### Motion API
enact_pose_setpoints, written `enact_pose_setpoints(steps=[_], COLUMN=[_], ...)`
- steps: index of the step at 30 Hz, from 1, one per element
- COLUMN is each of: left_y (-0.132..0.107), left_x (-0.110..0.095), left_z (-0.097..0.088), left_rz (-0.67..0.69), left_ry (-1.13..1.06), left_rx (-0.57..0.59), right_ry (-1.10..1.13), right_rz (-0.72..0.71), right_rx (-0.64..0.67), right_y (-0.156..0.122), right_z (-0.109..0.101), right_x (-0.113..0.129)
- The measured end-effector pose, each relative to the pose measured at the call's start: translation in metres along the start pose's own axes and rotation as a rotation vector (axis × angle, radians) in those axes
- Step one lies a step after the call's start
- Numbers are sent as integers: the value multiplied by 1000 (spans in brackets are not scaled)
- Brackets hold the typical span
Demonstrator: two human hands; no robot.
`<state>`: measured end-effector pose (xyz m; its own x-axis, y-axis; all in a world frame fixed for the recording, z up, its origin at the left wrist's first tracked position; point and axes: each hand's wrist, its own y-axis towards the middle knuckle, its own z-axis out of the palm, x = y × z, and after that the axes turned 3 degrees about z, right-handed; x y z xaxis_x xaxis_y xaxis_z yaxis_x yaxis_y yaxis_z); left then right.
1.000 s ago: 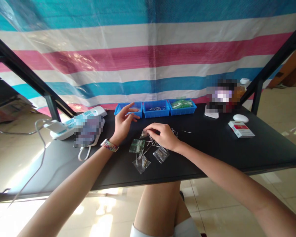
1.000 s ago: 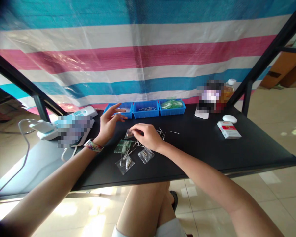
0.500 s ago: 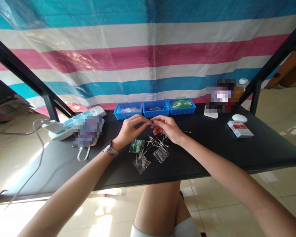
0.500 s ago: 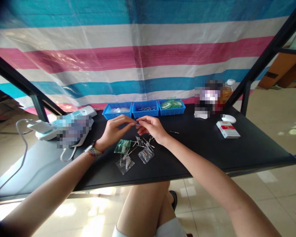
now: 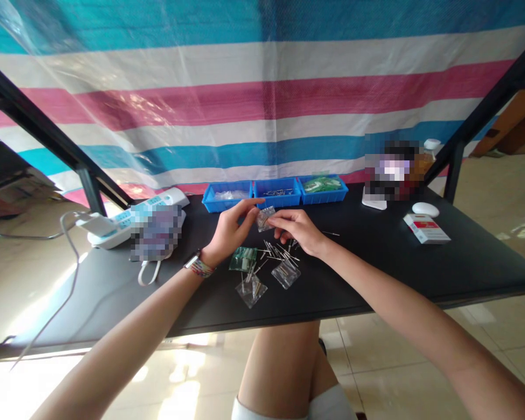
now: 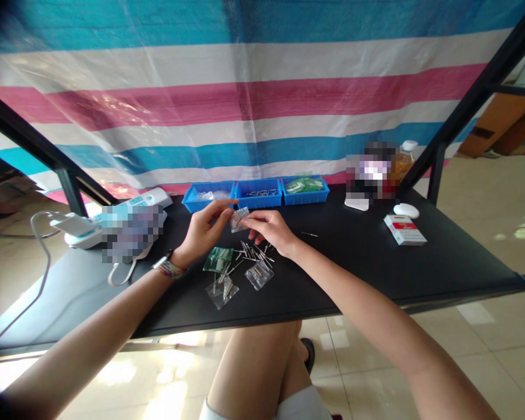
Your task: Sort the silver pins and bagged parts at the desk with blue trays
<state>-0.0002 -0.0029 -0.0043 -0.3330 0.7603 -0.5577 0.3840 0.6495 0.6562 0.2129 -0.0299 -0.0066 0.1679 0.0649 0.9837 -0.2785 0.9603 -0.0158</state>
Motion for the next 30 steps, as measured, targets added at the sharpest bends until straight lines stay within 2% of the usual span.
enact_pose_setpoints(steps=[4, 7, 10, 12, 14, 16, 18, 20, 23, 26, 30], left_y=[3, 3, 2, 2, 4, 7, 10, 13, 15, 15, 13], left_x=[-4, -5, -4, -2, 3, 10, 19, 28, 40, 48, 54], left_z=[-5, -5, -2, 0, 1, 0, -3, -9, -17, -22, -23], left_rz=[248, 300, 248, 146, 7, -132, -231, -289, -367, -425, -441], left_ry=[170, 189, 119, 55, -29, -132, -192, -210, -187, -192, -255], left_rx=[86, 92, 66, 30, -39, -141, -253, -352, -411, -432, -455], right_ry=[170, 264, 320, 329, 279, 112, -161, -443, -760, -1006, -1237], right_rz=[107, 152, 192, 200, 149, 27, -152, -367, -628, -698, -669], right_rx=[39, 43, 54, 87, 111, 113, 129, 210, 376, 476, 532], right_y=[0, 1, 2, 2, 0, -4, -11, -18, -28, -36, -41], right_z=[-3, -5, -5, -6, -6, -5, 0, 7, 18, 25, 29], right_x=[1, 2, 3, 5, 7, 7, 6, 4, -1, -6, -7])
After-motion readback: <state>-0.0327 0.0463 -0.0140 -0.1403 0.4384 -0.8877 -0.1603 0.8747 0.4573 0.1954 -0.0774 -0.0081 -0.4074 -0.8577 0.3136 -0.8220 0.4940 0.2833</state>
